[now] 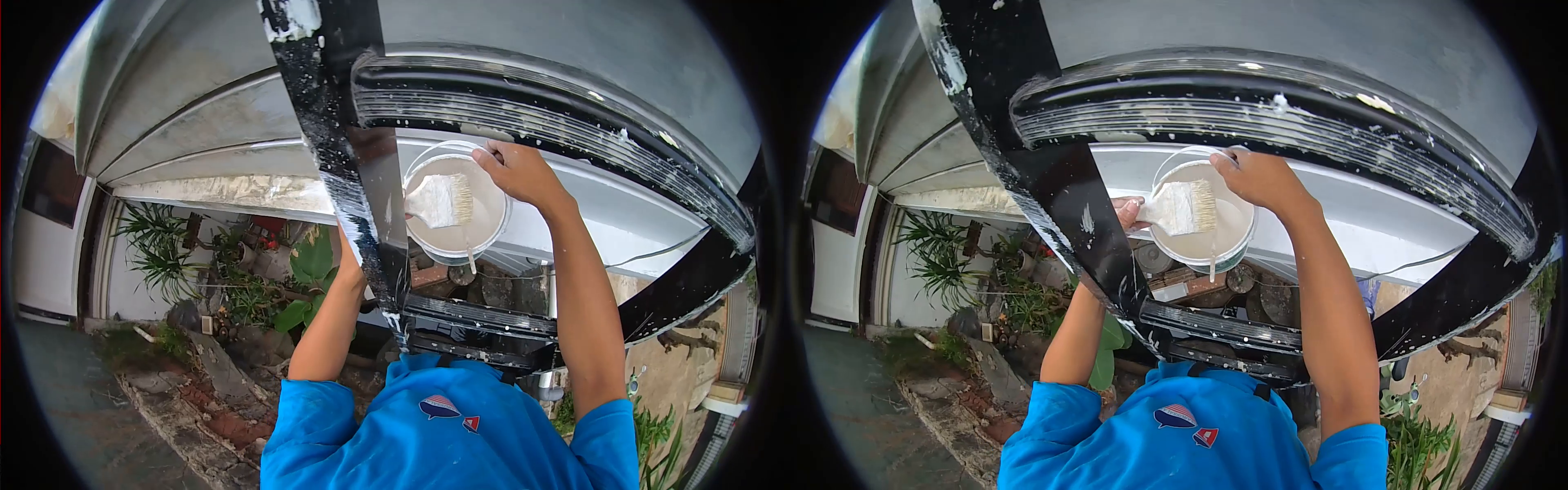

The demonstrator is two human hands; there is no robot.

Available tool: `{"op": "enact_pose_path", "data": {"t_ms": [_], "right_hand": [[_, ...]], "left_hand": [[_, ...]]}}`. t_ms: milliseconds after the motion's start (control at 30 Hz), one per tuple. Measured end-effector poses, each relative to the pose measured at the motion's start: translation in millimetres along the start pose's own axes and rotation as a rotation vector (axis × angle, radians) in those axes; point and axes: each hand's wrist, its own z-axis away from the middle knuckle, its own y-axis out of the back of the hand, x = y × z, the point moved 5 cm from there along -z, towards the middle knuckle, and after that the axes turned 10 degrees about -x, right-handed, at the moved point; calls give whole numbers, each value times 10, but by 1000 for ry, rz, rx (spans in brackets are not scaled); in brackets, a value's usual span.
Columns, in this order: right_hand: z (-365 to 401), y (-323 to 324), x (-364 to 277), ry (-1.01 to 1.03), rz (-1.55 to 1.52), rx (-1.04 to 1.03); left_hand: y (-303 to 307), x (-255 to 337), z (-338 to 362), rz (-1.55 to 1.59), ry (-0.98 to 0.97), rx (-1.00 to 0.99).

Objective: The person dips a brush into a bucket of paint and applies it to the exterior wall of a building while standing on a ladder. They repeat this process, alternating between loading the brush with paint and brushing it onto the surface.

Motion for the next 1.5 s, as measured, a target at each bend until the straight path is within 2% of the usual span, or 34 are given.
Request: {"op": "enact_pose_path", "data": {"t_ms": [33, 67, 100, 233, 267, 367, 433, 467, 500, 567, 667, 733, 800, 900, 1000, 1133, 1200, 1300, 1367, 1400, 1433, 1467, 1500], "right_hand": [[-38, -33, 87, -26, 7, -9], [-26, 7, 25, 56, 33, 39], [-40, 11, 23, 92, 17, 37], [-17, 3, -15, 124, -33, 43], [-42, 19, -74, 124, -42, 34], [-62, -15, -50, 158, -53, 28], [-37, -5, -61, 75, -38, -30], [-24, 7, -60, 30, -30, -56], [-24, 10, -101, 131, -44, 2], [-12, 18, -130, 150, -40, 19], [-22, -7, -78, 120, -10, 32], [-33, -14, -39, 27, 25, -16], [-41, -14, -32, 26, -4, -30], [-52, -28, 17, 104, -11, -7], [-30, -4, -30, 158, -8, 9], [-27, -19, -51, 146, -38, 18], [-18, -19, -63, 124, -24, -2], [-29, -26, -86, 114, -12, -11], [-39, -32, -90, 136, -11, -5], [-59, -35, -67, 133, -19, 0], [-73, -53, -24, 129, -28, 6], [-87, -58, 19, 123, -37, 15], [-106, -44, 31, 153, -25, 25]], "left_hand": [[170, 24, 94, 5, -81, 25], [292, 85, 194, 9, -161, 55], [247, 272, 272, 146, -234, 58], [773, 367, 414, 131, -598, 250], [975, 509, 358, -32, -780, 431], [1335, 624, 1, -249, -906, 597], [1465, 698, -318, -383, -971, 648], [1489, 716, -445, -386, -975, 666], [1476, 740, -554, -391, -976, 682], [1456, 713, -724, -307, -1015, 720], [979, 580, -737, -241, -940, 652], [451, 426, -579, -387, -944, 455], [133, 278, -420, -291, -862, 296], [66, 213, -374, -107, -833, 159], [463, 304, -469, -275, -910, 258], [1464, 417, -597, -569, -975, 575], [2021, 450, -718, -398, -984, 727], [2423, 581, -878, -271, -888, 899], [2049, 583, -991, -252, -910, 831], [1657, 511, -1014, -427, -964, 823], [1357, 331, -1005, -389, -979, 749], [1130, 112, -957, -408, -886, 666], [827, 20, -841, -236, -928, 568]]}}
